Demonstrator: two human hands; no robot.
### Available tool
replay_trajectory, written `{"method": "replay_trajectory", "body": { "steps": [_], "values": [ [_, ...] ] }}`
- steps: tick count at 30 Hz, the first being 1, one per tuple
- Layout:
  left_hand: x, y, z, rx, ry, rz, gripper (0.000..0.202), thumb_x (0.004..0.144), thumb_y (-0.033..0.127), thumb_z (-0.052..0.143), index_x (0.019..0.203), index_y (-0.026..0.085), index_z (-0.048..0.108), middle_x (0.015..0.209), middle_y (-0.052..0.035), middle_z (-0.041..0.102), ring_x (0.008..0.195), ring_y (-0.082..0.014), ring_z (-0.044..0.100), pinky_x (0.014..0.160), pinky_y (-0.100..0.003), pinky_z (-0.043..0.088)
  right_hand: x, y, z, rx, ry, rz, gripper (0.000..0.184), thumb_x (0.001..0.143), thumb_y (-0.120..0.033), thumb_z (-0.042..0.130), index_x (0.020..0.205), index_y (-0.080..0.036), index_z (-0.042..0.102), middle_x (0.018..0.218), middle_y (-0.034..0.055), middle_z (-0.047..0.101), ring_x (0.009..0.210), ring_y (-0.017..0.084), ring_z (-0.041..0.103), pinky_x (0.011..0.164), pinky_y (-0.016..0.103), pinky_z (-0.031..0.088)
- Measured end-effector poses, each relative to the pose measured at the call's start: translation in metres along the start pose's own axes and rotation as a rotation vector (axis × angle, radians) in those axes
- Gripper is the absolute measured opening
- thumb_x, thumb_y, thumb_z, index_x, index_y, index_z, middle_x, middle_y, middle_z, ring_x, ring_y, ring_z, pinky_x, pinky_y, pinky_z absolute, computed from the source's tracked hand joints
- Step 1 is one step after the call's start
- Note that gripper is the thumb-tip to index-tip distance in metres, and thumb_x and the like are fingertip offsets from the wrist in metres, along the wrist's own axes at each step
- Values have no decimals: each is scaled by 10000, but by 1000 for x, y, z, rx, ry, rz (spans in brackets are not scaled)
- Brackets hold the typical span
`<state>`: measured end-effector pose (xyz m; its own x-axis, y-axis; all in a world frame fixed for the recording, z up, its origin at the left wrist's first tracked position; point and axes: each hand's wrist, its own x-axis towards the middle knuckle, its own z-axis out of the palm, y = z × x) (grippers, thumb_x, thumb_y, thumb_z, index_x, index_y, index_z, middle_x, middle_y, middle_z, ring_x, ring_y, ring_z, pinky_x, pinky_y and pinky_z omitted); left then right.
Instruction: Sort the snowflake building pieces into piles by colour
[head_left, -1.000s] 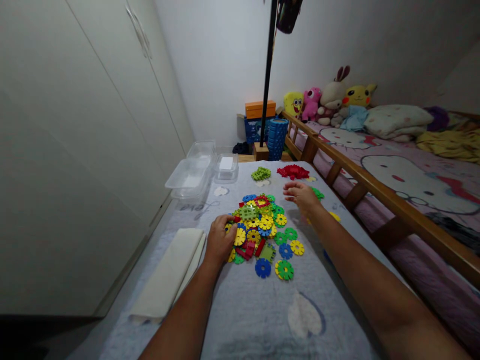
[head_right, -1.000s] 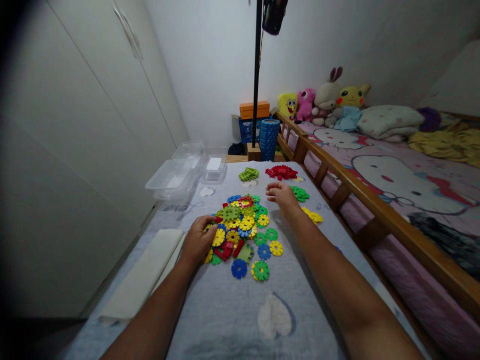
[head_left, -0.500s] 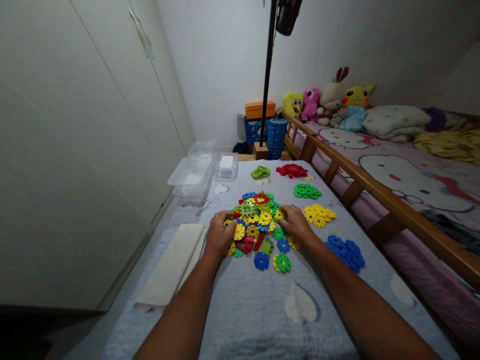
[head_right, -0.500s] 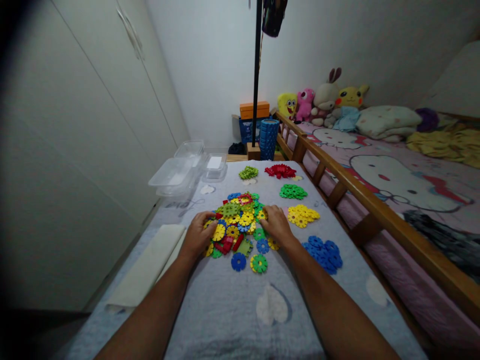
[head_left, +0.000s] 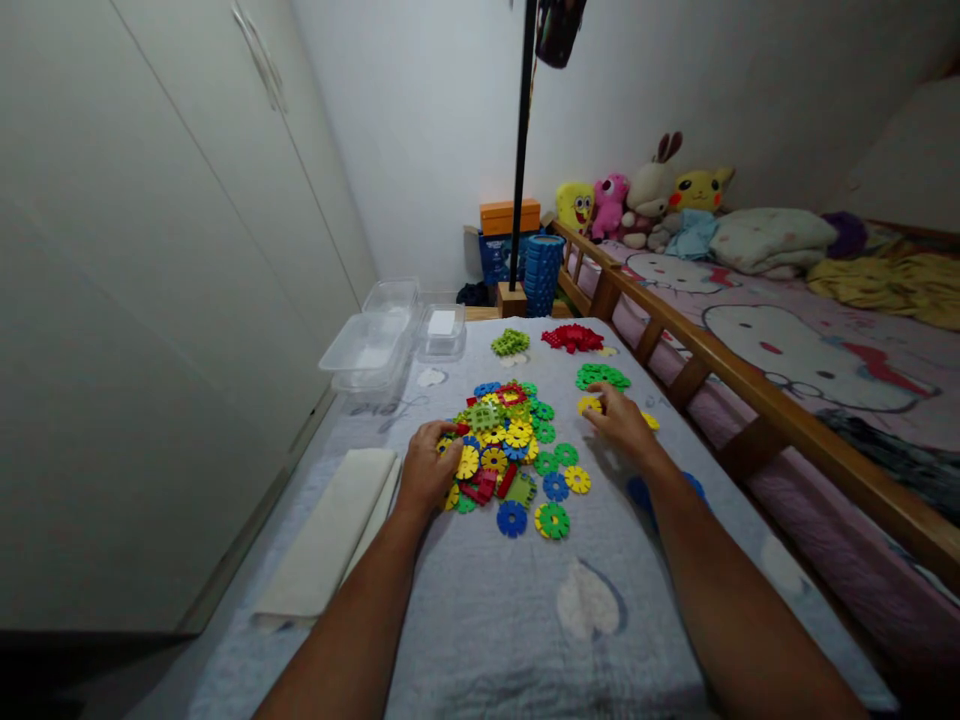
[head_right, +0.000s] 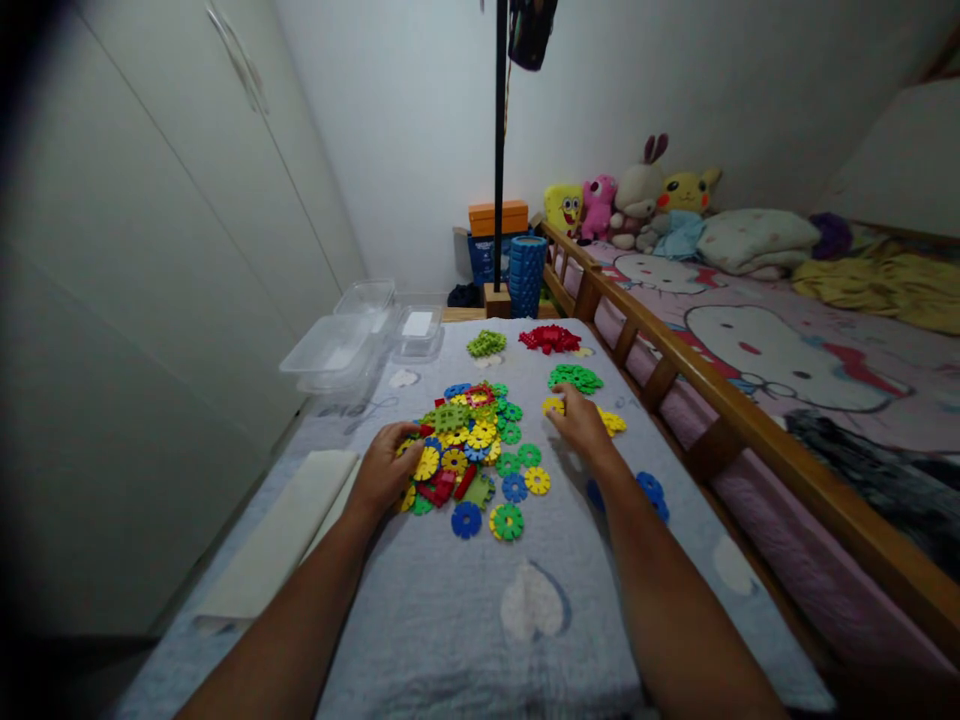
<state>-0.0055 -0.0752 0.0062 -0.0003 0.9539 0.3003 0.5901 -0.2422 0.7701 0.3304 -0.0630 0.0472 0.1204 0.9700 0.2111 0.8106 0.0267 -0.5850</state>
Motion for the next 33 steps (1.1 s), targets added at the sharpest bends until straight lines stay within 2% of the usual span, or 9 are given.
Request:
{"method": "replay_trajectory", "body": {
  "steps": [2, 4, 8, 14, 22, 24, 28, 30, 33],
  "values": [
    [0, 1, 0, 1, -1, 1, 216, 824, 325, 566, 961, 212, 688, 1065, -77, 686, 1085, -263, 624, 1024, -453, 479, 3, 16, -17, -31, 49, 106, 377, 773, -271, 657, 1136, -174, 627, 744, 1, 644, 686, 187, 589, 646, 276, 400],
    [0, 2, -1, 2, 0, 3, 220, 824, 334, 566, 959, 208, 686, 1064, -78, 687, 1088, -264, 625, 1028, -453, 479, 4, 31, -28, -42, 51, 151, 304, 761, -266, 643, 1054, -186, 642, 703, -12, 629, 654, 174, 580, 615, 266, 388],
    [1, 2, -1, 5, 0, 6, 232, 827, 347, 566, 963, 205, 688, 1056, -79, 687, 1079, -264, 630, 1020, -451, 487, 6, 48, -29, -9, 56, 98, 135, 742, -229, 590, 845, -187, 667, 769, 20, 682, 720, 168, 614, 653, 261, 421],
    [1, 0, 0, 1, -1, 8, 234, 828, 347, 563, 971, 211, 689, 1057, -75, 683, 1076, -260, 630, 1018, -445, 490, 11, 48, -16, -70, 88, 71, 183, 772, -212, 575, 898, -174, 702, 849, 51, 709, 785, 186, 631, 726, 287, 452],
    [0, 0, 0, 10, -9, -9, 249, 829, 352, 561, 992, 209, 683, 1077, -78, 679, 1087, -264, 625, 1026, -451, 483, 7, 41, -10, -435, 129, -48, 187, 815, -162, 587, 930, -145, 733, 1020, 166, 674, 1008, 283, 588, 926, 394, 425],
    [0, 0, 0, 11, -9, -12, 251, 829, 355, 561, 991, 207, 683, 1077, -80, 680, 1088, -266, 626, 1028, -453, 482, 5, 29, -8, -404, 49, -124, 160, 840, -205, 611, 933, -159, 733, 1019, 155, 671, 1027, 286, 581, 938, 399, 419],
    [0, 0, 0, 9, -5, -9, 260, 834, 365, 559, 997, 208, 685, 1078, -79, 680, 1089, -263, 628, 1025, -445, 485, -4, -1, -2, -269, -277, -304, 132, 844, -273, 673, 918, -185, 737, 972, 94, 673, 976, 237, 593, 908, 340, 420],
    [-1, 0, -1, 10, -2, -8, 257, 835, 368, 557, 991, 211, 686, 1073, -75, 681, 1080, -259, 632, 1018, -438, 490, -9, -11, 2, -261, -385, -321, 165, 806, -278, 717, 938, -181, 735, 966, 84, 667, 940, 222, 588, 868, 316, 422],
    [-1, 1, -1, 14, -1, -9, 255, 836, 371, 555, 986, 212, 687, 1072, -74, 681, 1073, -257, 634, 1013, -434, 493, -13, -15, 6, -250, -447, -308, 170, 752, -241, 748, 904, -174, 711, 945, 66, 654, 893, 195, 574, 819, 285, 419]
  ]
}}
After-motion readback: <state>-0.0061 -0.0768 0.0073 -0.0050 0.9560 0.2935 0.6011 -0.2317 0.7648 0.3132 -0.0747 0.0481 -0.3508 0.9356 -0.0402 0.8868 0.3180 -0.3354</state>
